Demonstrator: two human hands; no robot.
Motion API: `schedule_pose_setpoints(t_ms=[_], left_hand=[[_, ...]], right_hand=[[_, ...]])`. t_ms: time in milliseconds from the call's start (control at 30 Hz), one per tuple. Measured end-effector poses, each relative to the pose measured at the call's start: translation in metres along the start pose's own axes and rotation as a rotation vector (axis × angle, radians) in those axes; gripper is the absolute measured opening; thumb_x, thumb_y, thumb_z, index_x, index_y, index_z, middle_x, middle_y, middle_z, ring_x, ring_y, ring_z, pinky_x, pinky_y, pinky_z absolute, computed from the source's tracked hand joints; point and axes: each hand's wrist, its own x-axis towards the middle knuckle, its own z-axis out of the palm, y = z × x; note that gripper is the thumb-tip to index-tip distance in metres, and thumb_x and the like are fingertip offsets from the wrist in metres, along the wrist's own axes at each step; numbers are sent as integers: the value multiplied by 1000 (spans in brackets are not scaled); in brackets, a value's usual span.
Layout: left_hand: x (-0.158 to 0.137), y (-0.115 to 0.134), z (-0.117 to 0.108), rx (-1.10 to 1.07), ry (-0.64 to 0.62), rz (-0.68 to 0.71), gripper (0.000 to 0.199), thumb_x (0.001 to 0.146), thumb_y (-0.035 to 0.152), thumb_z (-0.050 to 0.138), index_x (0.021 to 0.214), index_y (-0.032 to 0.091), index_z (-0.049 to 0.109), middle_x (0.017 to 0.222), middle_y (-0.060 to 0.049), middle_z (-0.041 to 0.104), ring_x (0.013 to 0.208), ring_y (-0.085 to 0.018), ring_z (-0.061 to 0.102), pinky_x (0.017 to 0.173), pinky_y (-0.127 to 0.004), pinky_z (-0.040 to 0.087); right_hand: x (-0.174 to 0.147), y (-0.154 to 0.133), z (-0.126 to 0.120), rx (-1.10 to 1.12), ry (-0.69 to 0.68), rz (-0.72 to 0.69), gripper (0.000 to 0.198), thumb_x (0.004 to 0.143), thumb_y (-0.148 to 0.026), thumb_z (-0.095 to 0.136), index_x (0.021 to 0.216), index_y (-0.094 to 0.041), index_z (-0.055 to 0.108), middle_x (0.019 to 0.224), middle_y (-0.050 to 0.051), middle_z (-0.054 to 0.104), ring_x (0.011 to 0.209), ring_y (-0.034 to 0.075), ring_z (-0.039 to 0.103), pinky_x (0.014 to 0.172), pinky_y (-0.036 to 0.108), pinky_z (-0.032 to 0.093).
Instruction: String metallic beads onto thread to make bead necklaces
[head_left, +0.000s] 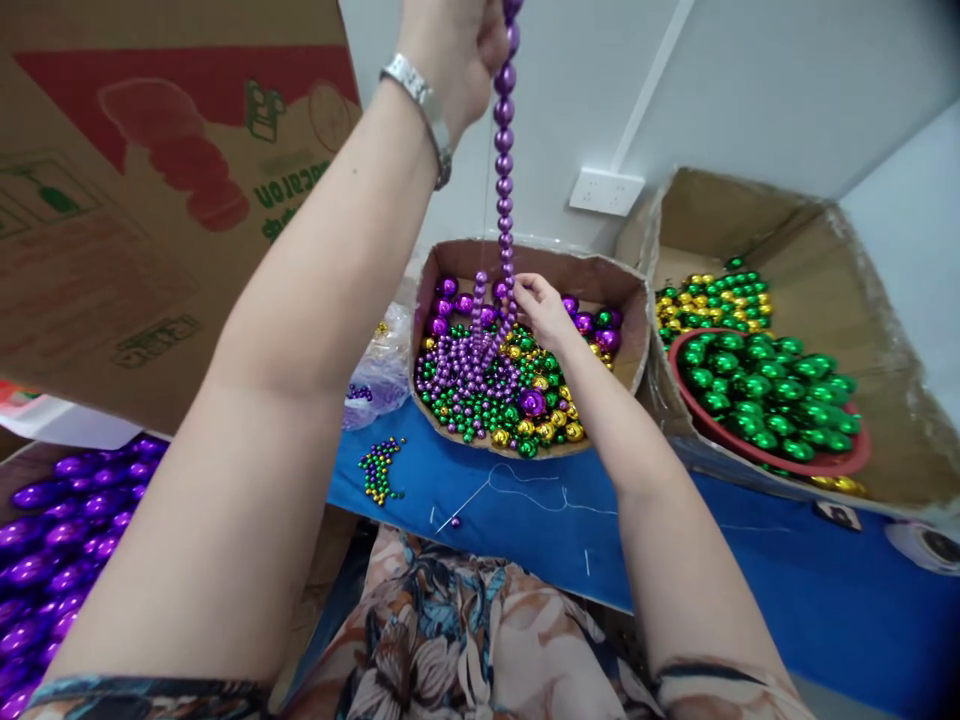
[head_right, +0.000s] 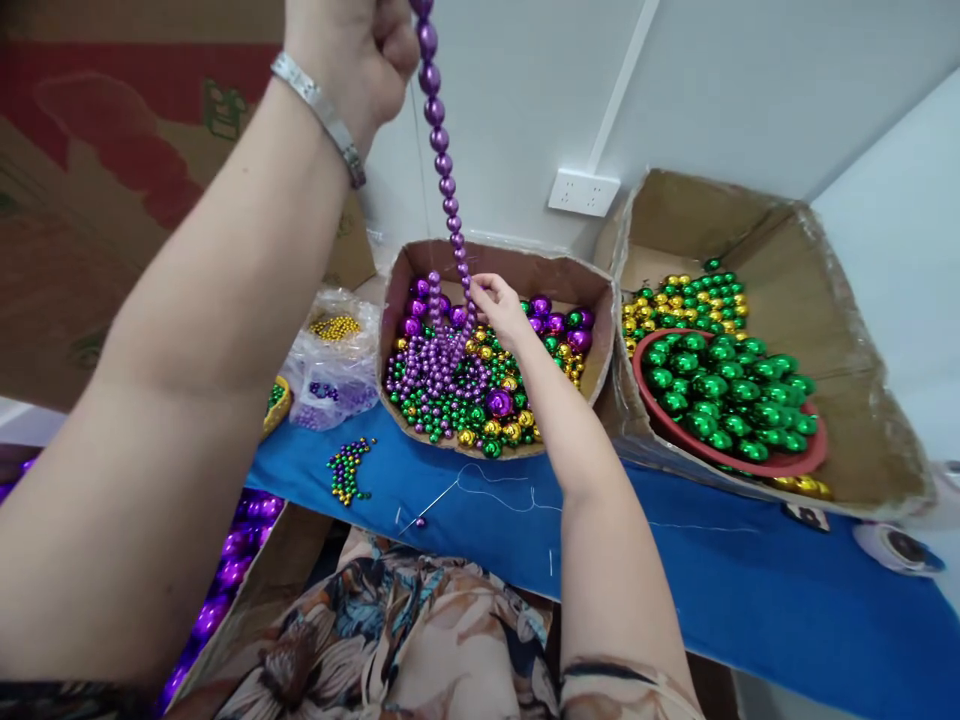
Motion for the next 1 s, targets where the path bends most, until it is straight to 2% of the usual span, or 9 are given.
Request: schedule_pose_setpoints(t_ms=[100, 167, 300, 400, 533, 633, 800, 900, 1000], left_hand=[[-1, -6, -21, 109, -105, 201, 36, 97, 16, 41, 61, 16, 38, 51, 8, 19, 40, 0, 13, 42, -17, 5], [-1, -16, -35, 163, -170, 201, 32, 96, 27, 51, 67, 14, 49, 49, 8, 24, 41, -1, 13, 40, -19, 6], [-2, -31, -46, 170, -243, 149, 42, 96, 48, 49, 68, 16, 49, 50, 8, 25, 46, -4, 11, 39, -19, 9], [-4, -31, -42, 204, -252, 135, 44, 96, 53, 43, 68, 19, 49, 50, 5, 24, 52, -9, 8, 38, -20, 11], [-5, -23, -40, 245, -239, 158, 44, 96, 53, 41, 66, 21, 48, 51, 4, 24, 53, -10, 8, 39, -22, 12], [-6, -18, -48, 241, -214, 172, 46, 97, 53, 38, 68, 19, 48, 53, 4, 25, 50, -9, 9, 40, -24, 10], [-17, -29, -80, 177, -203, 168, 41, 100, 46, 40, 70, 19, 51, 53, 3, 29, 50, -8, 11, 41, -24, 12], [-28, -53, -100, 136, -209, 121, 37, 96, 47, 48, 71, 21, 53, 54, 4, 31, 47, -7, 14, 40, -24, 15], [-38, -79, -113, 158, -160, 11, 37, 90, 53, 56, 68, 23, 53, 53, 4, 35, 42, -7, 21, 40, -24, 22]], right_hand=[[-6, 3, -7, 25, -12, 60, 53, 68, -67, 70, 94, -23, 55, 75, -5, 55, 66, 8, 58, 62, 21, 50], [-10, 5, -10, 30, -34, 107, 54, 70, -69, 67, 99, -25, 55, 77, -5, 54, 68, 8, 61, 66, 23, 52], [-12, 7, 1, -56, -64, 60, 62, 75, -66, 65, 123, -31, 48, 104, 1, 61, 92, 13, 63, 78, 28, 54], [-7, 8, 20, -117, -100, -44, 78, 68, -59, 74, 133, -30, 40, 108, 4, 62, 99, 17, 60, 87, 32, 52], [3, 10, 41, -160, -110, -135, 74, 75, -62, 66, 135, -32, 36, 98, 2, 64, 91, 17, 62, 83, 32, 54], [10, 5, 35, -259, -46, -143, 59, 80, -69, 56, 122, -29, 46, 87, 0, 63, 76, 16, 63, 70, 30, 53], [29, -39, 4, -448, 78, -247, 53, 84, -72, 49, 108, -24, 50, 89, 2, 64, 70, 14, 63, 65, 29, 50], [47, -84, -2, -496, 151, -302, 46, 88, -66, 48, 99, -22, 50, 76, 1, 62, 68, 14, 62, 64, 29, 50], [79, -135, -6, -473, 285, -381, 34, 91, -57, 51, 91, -23, 44, 66, -3, 56, 56, 10, 58, 50, 24, 45]])
